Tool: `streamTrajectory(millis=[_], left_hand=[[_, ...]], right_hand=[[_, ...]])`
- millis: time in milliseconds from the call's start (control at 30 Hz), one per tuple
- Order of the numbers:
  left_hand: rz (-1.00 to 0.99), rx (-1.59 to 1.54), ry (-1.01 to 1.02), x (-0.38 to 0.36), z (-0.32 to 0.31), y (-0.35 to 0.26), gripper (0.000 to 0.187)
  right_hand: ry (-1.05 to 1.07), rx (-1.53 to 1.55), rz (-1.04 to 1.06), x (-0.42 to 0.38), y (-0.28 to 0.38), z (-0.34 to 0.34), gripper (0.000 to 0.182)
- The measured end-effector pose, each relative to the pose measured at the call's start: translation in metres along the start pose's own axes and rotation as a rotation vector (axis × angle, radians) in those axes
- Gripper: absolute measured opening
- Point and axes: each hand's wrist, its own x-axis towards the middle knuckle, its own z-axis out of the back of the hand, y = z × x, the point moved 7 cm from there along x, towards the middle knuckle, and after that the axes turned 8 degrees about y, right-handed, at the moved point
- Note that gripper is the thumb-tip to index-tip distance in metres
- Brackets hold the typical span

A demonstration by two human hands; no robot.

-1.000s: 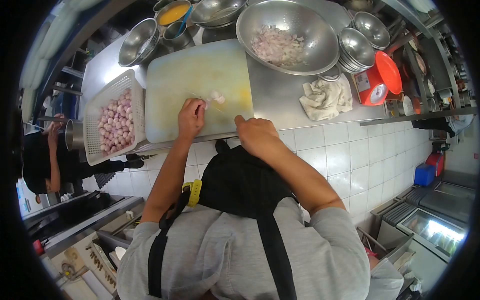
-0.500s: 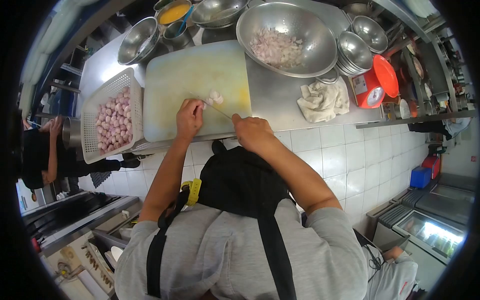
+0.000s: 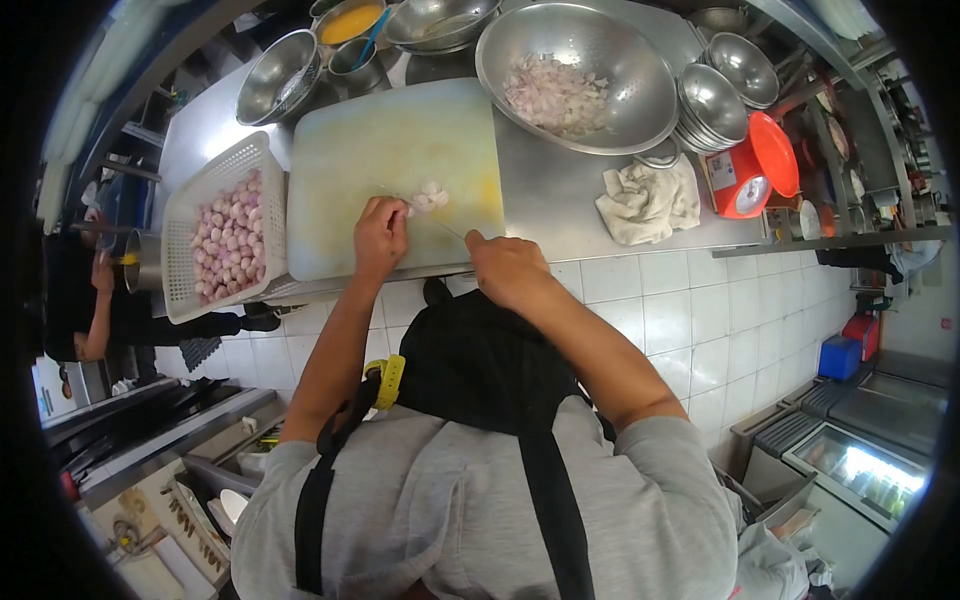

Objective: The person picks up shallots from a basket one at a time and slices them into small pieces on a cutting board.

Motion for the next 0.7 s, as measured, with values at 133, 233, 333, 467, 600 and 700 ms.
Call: streamTrajectory(millis=[133, 233, 333, 467, 600, 700], left_hand=[[-0.027, 0.010, 0.010, 0.001, 0.003, -0.001, 0.009], [0.006, 0.002, 0.028, -0.002, 0.002, -0.003, 0.008], [-0.023, 0.024, 0.002, 0.001, 0.001, -0.004, 0.011], [-0.017, 0.023, 0.014, 0.000, 0.004, -0.005, 0.010], [0.014, -0.011, 0.007, 0.000, 0.001, -0.006, 0.010], [-0.019, -0.006, -0.009, -0.001, 0.004, -0.007, 0.009]], right_hand=[[0.043, 0.008, -0.020, 0.001, 0.005, 0.011, 0.019], [0.024, 0.004, 0.004, -0.001, 0.004, 0.001, 0.017], [0.034, -0.007, -0.002, 0.005, 0.000, 0.002, 0.016], [0.056, 0.019, -0.027, -0.011, 0.011, 0.017, 0.016], [0.050, 0.004, -0.002, 0.007, -0.003, -0.004, 0.017], [0.066, 0.000, -0.015, 0.002, 0.005, 0.006, 0.018]])
